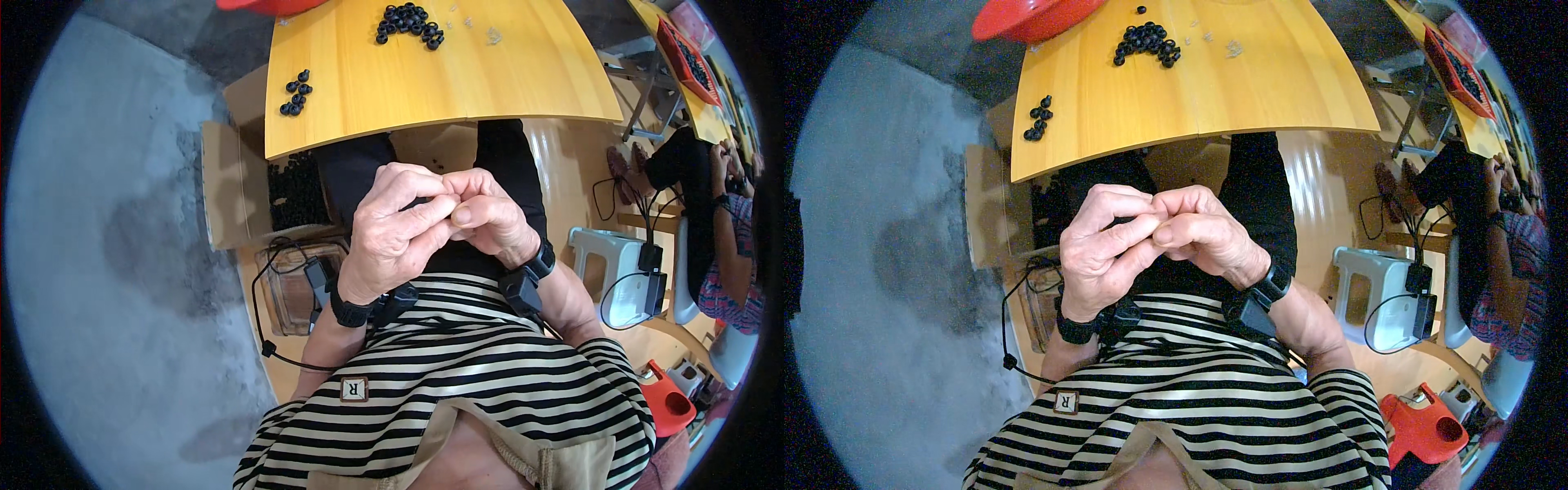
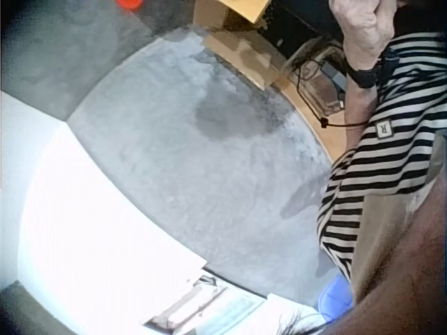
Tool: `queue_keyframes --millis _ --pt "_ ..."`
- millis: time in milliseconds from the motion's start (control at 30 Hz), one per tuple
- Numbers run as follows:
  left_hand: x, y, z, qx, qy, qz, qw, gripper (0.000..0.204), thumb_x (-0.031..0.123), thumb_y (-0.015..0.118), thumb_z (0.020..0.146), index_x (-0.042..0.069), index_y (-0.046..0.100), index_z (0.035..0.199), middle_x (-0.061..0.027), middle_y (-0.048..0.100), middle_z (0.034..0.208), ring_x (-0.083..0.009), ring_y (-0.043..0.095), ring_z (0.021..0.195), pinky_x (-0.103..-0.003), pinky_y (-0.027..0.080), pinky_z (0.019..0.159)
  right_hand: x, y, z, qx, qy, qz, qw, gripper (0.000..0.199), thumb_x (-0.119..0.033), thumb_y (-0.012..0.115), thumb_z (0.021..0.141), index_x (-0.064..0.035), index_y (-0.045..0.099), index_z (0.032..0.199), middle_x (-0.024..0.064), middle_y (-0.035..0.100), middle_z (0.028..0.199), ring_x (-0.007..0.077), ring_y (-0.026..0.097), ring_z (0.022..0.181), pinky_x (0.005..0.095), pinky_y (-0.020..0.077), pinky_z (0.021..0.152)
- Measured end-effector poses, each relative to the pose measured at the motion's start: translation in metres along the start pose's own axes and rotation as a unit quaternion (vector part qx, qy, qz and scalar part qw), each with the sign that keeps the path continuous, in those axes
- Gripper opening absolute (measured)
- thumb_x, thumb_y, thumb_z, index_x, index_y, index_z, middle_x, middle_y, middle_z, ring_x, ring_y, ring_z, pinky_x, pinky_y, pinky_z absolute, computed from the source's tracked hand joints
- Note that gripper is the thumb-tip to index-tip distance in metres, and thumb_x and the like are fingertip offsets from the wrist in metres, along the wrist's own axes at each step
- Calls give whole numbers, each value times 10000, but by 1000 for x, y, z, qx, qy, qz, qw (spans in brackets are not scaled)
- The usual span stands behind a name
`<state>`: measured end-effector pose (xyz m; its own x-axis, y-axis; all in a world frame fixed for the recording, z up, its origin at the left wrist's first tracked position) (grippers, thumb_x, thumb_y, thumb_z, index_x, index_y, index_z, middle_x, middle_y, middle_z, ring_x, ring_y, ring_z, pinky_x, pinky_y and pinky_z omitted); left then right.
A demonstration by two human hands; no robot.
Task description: Assembling small black plastic/rubber components by hand on a workbench.
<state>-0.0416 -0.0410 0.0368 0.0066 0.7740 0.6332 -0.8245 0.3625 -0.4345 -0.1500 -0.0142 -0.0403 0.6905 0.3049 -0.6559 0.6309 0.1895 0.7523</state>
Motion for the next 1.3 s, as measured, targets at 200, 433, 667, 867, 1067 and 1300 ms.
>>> queue_keyframes --millis 200,433,667,867,1067,1300 --pt "-4 1 -1 7 -11 -27 1000 231 -15 753 638 6 693 860 -58 624 863 -234 593 827 -332 466 729 2 1 1 -16 10 18 1000 195 -203 706 811 -53 582 796 -69 432 624 30 301 497 213 199 451" --pt "-7 3 -3 0 -9 -29 1000 255 -15 762 636 6 699 882 -58 627 875 -230 596 833 -333 473 733 5 1 2 -38 49 38 997 191 -186 725 817 -39 604 840 -71 446 639 27 305 508 203 196 451" --pt "-8 4 -3 23 -35 -26 999 317 -41 763 624 16 708 931 -69 634 931 -243 609 888 -330 498 773 0 -1 2 -17 -23 34 999 162 -171 720 815 -60 601 808 -68 466 644 29 322 515 201 220 458" --pt "-7 5 -2 16 -38 -31 999 314 -47 761 645 19 712 948 -72 634 940 -239 614 895 -323 504 770 1 2 2 10 -28 45 999 164 -163 723 801 -87 582 769 -73 469 645 29 330 513 197 220 460" --pt "-8 4 -3 24 -43 -49 998 311 -38 768 674 19 717 975 -74 634 963 -225 620 902 -310 521 763 1 3 3 15 -25 43 999 184 -178 730 800 -94 572 758 -74 461 640 31 338 515 201 226 461" --pt "-9 1 -2 40 -82 -25 996 363 -34 766 683 28 716 1037 -88 638 1014 -226 622 908 -295 528 746 -10 5 2 -23 -67 79 994 180 -198 709 846 -80 577 811 -68 452 636 41 326 516 205 232 468"
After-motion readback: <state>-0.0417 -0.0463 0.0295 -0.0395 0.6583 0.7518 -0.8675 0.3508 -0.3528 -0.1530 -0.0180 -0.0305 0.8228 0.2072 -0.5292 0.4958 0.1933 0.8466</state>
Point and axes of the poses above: each hand's wrist, its own z-axis towards the middle knuckle, its own y-axis out of the palm, x = y × z, the point moved 6 cm from there along z, towards the middle knuckle
